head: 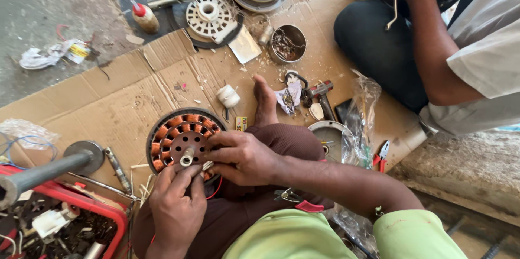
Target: The person sits on the floor and repairs an electrical motor stator by hand. They strip the ends of wires, twist them together, and wrap them with white insulating tape. The person uses pliers to cut the tape and manipulate the wires.
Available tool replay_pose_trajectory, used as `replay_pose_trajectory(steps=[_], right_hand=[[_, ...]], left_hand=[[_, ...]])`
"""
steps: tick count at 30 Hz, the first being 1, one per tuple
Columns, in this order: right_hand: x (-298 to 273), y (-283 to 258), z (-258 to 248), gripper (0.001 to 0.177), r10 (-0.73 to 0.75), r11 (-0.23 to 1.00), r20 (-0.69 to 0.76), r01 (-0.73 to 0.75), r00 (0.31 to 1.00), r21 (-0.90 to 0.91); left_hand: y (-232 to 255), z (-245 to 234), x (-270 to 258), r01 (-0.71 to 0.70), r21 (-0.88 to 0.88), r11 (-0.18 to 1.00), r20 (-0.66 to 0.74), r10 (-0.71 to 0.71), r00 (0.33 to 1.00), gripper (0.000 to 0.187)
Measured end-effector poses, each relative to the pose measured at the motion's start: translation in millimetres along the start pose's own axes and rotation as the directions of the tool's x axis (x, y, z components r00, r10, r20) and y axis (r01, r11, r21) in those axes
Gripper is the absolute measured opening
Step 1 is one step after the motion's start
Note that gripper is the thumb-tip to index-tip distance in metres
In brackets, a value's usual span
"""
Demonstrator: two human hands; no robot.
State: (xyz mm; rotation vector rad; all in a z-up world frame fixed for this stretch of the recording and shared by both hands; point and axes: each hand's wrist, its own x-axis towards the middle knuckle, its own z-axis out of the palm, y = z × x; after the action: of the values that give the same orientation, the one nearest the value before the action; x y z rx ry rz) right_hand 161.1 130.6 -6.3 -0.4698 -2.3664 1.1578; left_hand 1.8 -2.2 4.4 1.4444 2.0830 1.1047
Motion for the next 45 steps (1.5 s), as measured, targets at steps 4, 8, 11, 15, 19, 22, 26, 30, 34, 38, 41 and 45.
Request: replay_pose_trajectory(steps=[4,8,11,15,19,22,26,30,34,38,41,45], right_hand=[[-1.6,-9.8,6.8,0.023,-0.016,0.996,-0.044,0.013,0.999,-0.084],[-7.0,-6.1,12.3,0.021,-0.05,0.993,-0.076,0.042,0.996,-0.107],[-9.8,2.5,19.6,0.013,-0.118,0.983,-0.093,0.103,0.989,-0.152],[-11.5,3.5,27.0,0.013,-0.139,0.975,-0.135,0.112,0.981,-0.193],[-1.8,-15.4,21.8,0.019,-0.115,0.983,-0.083,0.101,0.99,-0.151],[-2.3,-15.6,21.8,0.021,-0.091,0.982,-0.067,0.079,0.994,-0.171],[-5.8,-16.2,23.2,0.02,-0.085,0.986,-0.111,0.068,0.99,-0.153],[-7.3,-12.8,23.2,0.019,-0.083,0.987,-0.104,0.067,0.991,-0.149],[-6.5,-13.0,25.3,0.016,-0.09,0.982,-0.089,0.073,0.992,-0.174],[-7.4,-14.9,27.5,0.015,-0.115,0.976,-0.092,0.095,0.989,-0.195],[-7.6,-14.8,29.5,0.015,-0.112,0.978,-0.095,0.093,0.989,-0.186],[-9.5,-13.6,31.8,0.014,-0.123,0.979,-0.108,0.102,0.987,-0.178]], left_hand=[[3.9,-2.0,3.0,-0.003,0.007,1.0,0.003,0.003,1.0,0.02],[8.1,-5.5,4.4,0.054,0.009,0.998,0.042,-0.055,0.998,0.017],[0.6,-1.2,5.9,-0.051,0.015,0.999,-0.004,0.051,0.999,0.017],[-19.6,4.5,-5.2,-0.044,-0.092,0.995,0.014,0.045,0.999,0.017],[-17.3,-14.8,-17.9,0.008,-0.107,0.994,-0.07,-0.016,0.997,0.027],[-21.8,-24.8,-23.6,0.007,-0.048,0.999,-0.137,-0.013,0.99,0.032],[-20.1,-28.3,-30.4,0.005,0.012,1.0,-0.164,-0.003,0.986,0.042],[-26.6,-17.8,-37.2,0.12,-0.069,0.99,-0.096,-0.126,0.987,0.05],[-40.1,-18.0,-38.9,0.042,0.035,0.999,-0.116,-0.038,0.993,0.045],[-45.1,-23.3,-39.7,0.078,-0.08,0.994,-0.057,-0.082,0.995,0.035],[-41.7,-23.1,-36.6,0.068,-0.101,0.993,-0.096,-0.078,0.992,0.02],[-38.4,-23.3,-29.1,0.074,-0.088,0.993,-0.159,-0.088,0.983,0.018]])
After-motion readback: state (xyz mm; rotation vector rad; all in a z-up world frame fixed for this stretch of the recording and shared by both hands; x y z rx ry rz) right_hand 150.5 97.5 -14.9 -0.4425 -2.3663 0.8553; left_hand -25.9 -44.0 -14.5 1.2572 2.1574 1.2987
